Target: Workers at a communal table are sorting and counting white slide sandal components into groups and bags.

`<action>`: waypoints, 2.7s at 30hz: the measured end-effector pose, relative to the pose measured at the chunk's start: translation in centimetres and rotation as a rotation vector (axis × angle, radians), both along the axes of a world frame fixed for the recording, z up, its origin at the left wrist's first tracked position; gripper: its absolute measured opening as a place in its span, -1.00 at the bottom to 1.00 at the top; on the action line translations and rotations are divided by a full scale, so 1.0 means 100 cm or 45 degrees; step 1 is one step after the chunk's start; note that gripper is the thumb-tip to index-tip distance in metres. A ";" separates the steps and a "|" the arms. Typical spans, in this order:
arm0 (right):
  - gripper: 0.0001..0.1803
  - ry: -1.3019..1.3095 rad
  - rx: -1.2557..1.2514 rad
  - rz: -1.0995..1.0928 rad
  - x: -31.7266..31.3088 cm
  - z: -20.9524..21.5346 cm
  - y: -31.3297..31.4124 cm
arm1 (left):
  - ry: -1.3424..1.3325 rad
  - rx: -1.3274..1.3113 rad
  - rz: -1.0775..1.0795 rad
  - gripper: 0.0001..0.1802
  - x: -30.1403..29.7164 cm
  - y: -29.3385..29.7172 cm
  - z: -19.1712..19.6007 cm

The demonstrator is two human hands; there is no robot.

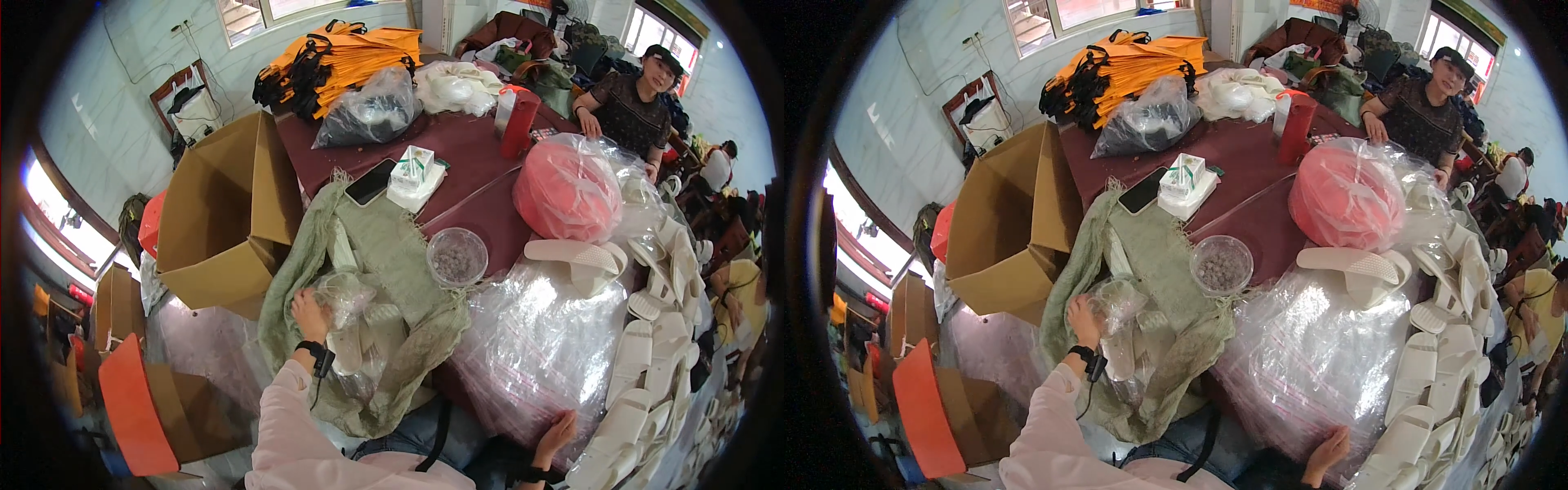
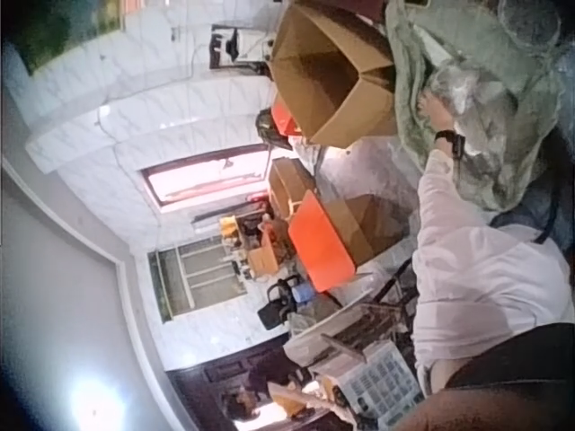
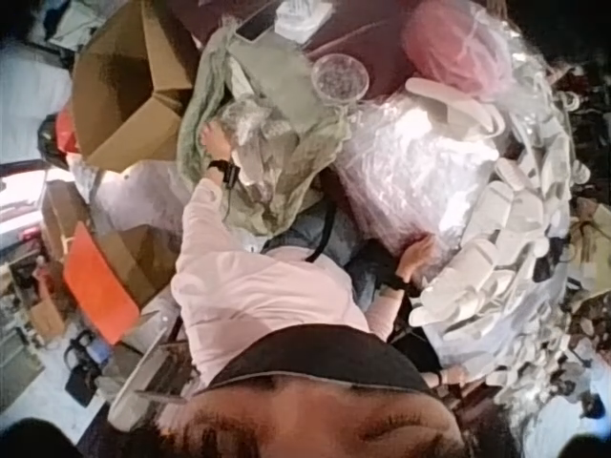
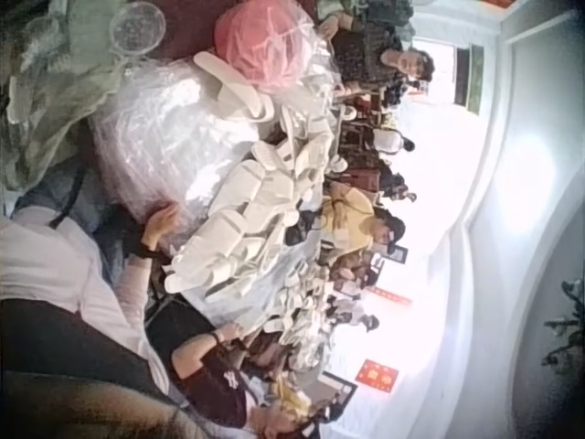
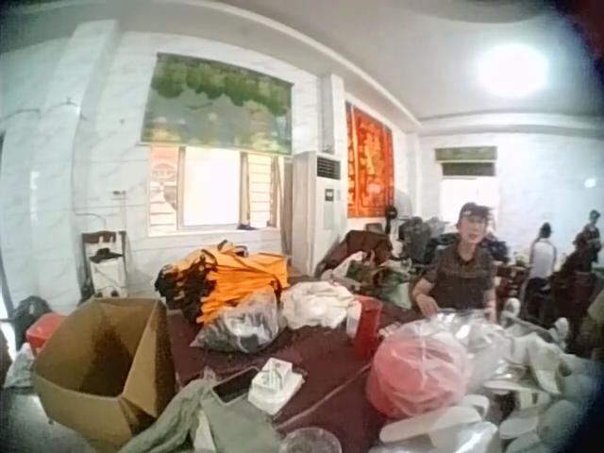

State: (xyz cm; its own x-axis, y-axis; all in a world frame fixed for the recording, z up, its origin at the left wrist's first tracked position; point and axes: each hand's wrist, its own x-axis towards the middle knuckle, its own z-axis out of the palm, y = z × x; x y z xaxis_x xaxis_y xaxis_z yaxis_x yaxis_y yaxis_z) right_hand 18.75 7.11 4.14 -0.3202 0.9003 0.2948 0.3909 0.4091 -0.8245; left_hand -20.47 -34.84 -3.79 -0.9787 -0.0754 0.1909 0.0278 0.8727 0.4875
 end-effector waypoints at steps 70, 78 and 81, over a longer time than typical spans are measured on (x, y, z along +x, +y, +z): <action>-0.52 0.112 -0.136 0.098 -0.003 0.006 -0.004 | -0.326 -1.092 -0.466 -0.69 0.000 -0.035 0.050; -0.53 0.188 -0.165 0.109 -0.003 0.018 -0.004 | -0.257 -0.500 0.249 -0.67 -0.013 -0.095 0.109; -0.54 0.232 -0.297 0.104 -0.006 0.018 -0.007 | 0.535 0.117 0.188 -0.49 -0.013 -0.153 0.101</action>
State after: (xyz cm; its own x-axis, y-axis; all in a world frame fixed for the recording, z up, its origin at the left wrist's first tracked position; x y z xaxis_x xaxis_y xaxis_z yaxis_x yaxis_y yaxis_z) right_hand 18.17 6.46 5.92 -0.3549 0.9240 0.1423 0.2018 0.2243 -0.9534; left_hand -21.75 -50.09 6.35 -0.7951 -0.2432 0.5556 0.1187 0.8359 0.5358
